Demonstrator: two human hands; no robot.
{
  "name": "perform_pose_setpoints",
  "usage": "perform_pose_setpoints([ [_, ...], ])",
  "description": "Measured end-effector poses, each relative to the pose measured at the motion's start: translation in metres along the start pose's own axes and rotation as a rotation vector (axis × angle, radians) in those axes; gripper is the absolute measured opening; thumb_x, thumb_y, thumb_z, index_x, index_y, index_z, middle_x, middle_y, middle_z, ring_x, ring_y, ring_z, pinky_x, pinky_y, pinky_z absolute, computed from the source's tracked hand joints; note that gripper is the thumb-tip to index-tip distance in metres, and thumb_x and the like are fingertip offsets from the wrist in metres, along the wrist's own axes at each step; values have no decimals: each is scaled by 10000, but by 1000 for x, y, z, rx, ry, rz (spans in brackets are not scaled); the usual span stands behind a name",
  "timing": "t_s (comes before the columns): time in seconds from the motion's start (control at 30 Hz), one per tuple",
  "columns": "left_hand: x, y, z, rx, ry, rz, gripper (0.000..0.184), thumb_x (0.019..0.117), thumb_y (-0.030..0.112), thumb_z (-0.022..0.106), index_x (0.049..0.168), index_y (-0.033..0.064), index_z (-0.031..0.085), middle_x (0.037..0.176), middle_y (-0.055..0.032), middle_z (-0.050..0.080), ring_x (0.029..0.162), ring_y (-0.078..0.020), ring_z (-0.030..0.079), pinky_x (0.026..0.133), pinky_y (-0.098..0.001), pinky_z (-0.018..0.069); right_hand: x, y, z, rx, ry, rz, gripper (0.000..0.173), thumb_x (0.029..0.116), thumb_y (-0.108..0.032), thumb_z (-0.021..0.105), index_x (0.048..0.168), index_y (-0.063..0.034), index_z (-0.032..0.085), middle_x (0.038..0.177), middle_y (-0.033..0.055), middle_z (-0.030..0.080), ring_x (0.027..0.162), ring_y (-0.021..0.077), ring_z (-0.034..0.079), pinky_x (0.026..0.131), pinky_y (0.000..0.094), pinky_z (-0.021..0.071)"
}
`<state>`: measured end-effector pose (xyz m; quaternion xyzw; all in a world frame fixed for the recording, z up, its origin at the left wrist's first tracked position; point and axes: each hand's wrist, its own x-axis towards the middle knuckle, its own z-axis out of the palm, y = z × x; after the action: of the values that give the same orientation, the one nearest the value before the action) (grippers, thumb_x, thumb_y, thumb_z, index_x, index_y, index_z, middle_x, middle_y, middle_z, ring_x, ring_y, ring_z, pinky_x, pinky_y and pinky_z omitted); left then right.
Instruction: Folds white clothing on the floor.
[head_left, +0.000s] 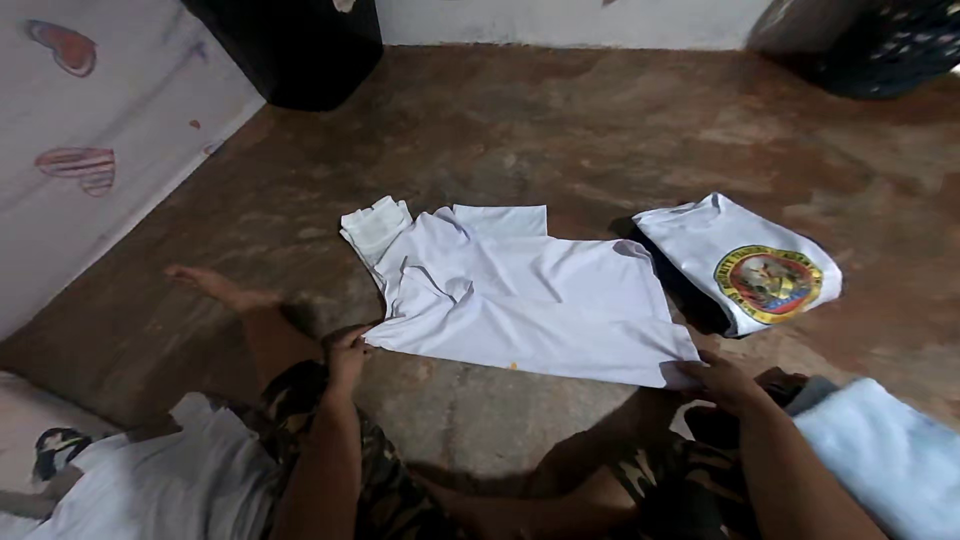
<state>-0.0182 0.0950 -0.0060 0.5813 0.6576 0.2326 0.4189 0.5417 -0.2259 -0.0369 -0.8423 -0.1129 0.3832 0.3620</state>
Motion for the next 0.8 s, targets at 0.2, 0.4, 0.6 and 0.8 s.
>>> perform_pose_setpoints([
  [0.2,-7,17,-5,-196,182,70,324,1088,82,432,1353,-24,584,1317,-230,609,1058,-256,678,911,-413,574,-2,-3,-10,-12,137,-174,413,980,-149,684,1353,-12,573,1177,268,652,957,359,668,830,576,549],
  [0.4,-30,13,-42,-489,-14,187,193,1005,-35,434,1126,-14,583,1033,-51,666,873,-138,694,778,-339,619,-11,-3,-15,46,114,-200,330,984,-119,640,1283,7,585,1003,161,636,733,175,583,659,400,528],
  [0.6,-24,3,-46,110,-213,-38,234,1059,21,448,1126,-89,644,1197,-214,638,1053,-240,656,943,-412,558,-9,4,-11,-190,31,-56,380,976,-169,689,1292,26,611,1178,301,641,1025,415,639,891,631,503],
  [0.8,-18,8,-24,516,-290,-60,515,1040,420,581,1207,-60,668,1238,-275,649,1191,-394,619,1056,-583,453,-5,8,-11,-239,11,-24,408,986,-212,688,1324,1,606,1209,297,643,1081,434,634,922,646,493],
])
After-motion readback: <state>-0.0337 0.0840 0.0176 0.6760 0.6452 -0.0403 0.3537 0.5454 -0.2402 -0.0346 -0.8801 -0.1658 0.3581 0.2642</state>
